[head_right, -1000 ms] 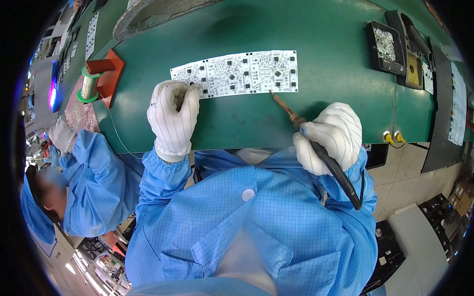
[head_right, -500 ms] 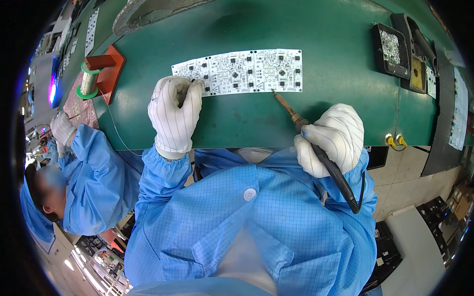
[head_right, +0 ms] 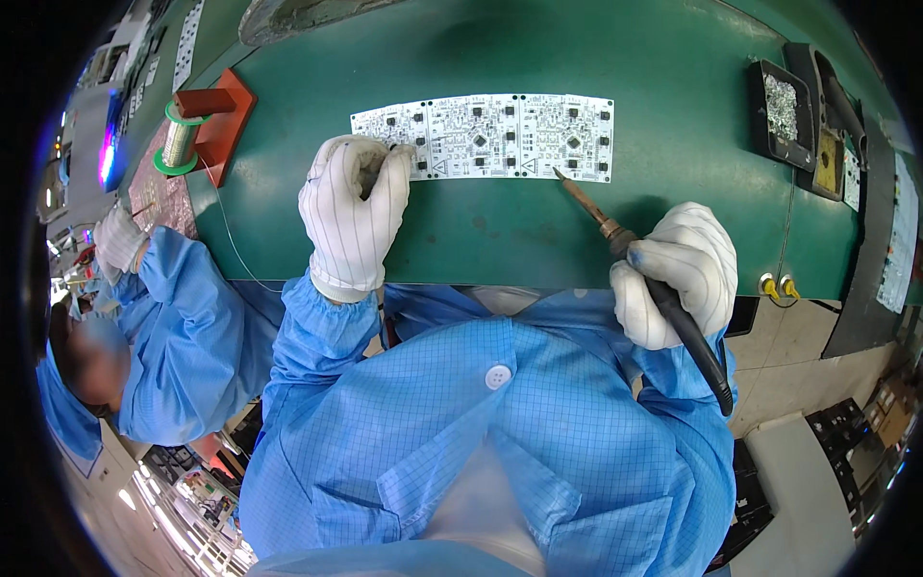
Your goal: Soldering electronic components onto circuit boards on a production line.
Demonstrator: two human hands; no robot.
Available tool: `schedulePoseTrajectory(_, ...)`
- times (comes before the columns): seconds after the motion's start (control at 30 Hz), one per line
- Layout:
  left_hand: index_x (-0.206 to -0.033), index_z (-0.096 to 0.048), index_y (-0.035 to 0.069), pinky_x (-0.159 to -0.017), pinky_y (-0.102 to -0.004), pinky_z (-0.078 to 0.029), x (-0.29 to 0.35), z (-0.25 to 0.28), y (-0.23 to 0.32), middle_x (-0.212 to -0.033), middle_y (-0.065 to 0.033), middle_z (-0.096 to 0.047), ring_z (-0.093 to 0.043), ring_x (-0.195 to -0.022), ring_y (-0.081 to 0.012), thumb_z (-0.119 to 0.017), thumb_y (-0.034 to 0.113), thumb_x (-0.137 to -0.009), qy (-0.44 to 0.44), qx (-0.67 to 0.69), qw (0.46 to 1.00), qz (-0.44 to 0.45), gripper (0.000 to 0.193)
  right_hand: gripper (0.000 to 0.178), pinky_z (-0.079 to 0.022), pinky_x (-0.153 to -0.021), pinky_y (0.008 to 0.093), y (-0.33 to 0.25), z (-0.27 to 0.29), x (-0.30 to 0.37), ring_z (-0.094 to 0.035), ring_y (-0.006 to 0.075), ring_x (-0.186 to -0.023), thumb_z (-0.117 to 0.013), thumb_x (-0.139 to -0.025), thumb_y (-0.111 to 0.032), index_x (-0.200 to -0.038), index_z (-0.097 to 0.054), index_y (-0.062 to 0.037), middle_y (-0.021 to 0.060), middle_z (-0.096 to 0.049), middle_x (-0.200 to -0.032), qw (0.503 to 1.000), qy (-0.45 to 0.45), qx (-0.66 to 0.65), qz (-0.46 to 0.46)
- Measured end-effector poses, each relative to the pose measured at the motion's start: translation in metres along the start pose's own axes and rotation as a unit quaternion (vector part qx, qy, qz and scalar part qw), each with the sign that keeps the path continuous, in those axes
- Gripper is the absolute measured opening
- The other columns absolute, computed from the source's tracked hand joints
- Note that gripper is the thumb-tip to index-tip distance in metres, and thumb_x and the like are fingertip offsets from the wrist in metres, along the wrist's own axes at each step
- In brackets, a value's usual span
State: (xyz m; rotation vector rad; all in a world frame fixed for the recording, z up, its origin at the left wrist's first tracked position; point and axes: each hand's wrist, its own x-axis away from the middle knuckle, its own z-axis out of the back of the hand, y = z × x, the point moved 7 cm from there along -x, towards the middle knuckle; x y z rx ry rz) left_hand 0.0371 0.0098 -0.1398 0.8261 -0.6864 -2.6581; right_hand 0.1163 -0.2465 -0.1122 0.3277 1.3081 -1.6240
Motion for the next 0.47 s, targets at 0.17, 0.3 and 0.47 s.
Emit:
schedulePoseTrajectory(0.17,-0.072,-0.057,0.006,-0.051,-0.0332,-0.045,-0.001,0.001,0.0,-0.071,-0.0072,-0.057,-0.055,-0.056,-0.0232,-0.076,0.009,-0.071,-0.006,0.006,1.0,0.004,0.02,0.03,-0.038,-0.051,0.0346,0.004,0.002,0.001,-0.047,0.0207,-0.051,-0.06,-0.063,0.007,-0.091,-0.054,-0.0006,0.0101,-0.053,-0.064,1.0,0.011,-0.007,-0.026)
schedulePoseTrajectory(0.3,-0.075,-0.059,0.004,-0.053,-0.0315,-0.046,-0.001,0.005,-0.008,-0.073,-0.008,-0.059,-0.056,-0.056,-0.0206,-0.075,0.009,-0.074,0.028,0.056,0.996,0.071,0.016,0.03,-0.038,-0.052,0.035,0.005,0.002,0.002,-0.047,0.0207,-0.052,-0.059,-0.063,0.008,-0.091,-0.054,-0.0003,0.0105,-0.052,-0.066,0.999,0.004,-0.015,-0.038)
schedulePoseTrajectory(0.47,-0.077,-0.061,0.003,-0.053,-0.0302,-0.046,0.001,0.011,-0.016,-0.076,-0.008,-0.06,-0.056,-0.056,-0.0191,-0.074,0.01,-0.077,0.061,0.064,0.99,0.112,0.014,0.03,-0.038,-0.052,0.0355,0.006,0.005,0.003,-0.047,0.0208,-0.054,-0.058,-0.063,0.009,-0.091,-0.054,0.0,0.0107,-0.052,-0.068,0.999,0.012,-0.026,-0.037)
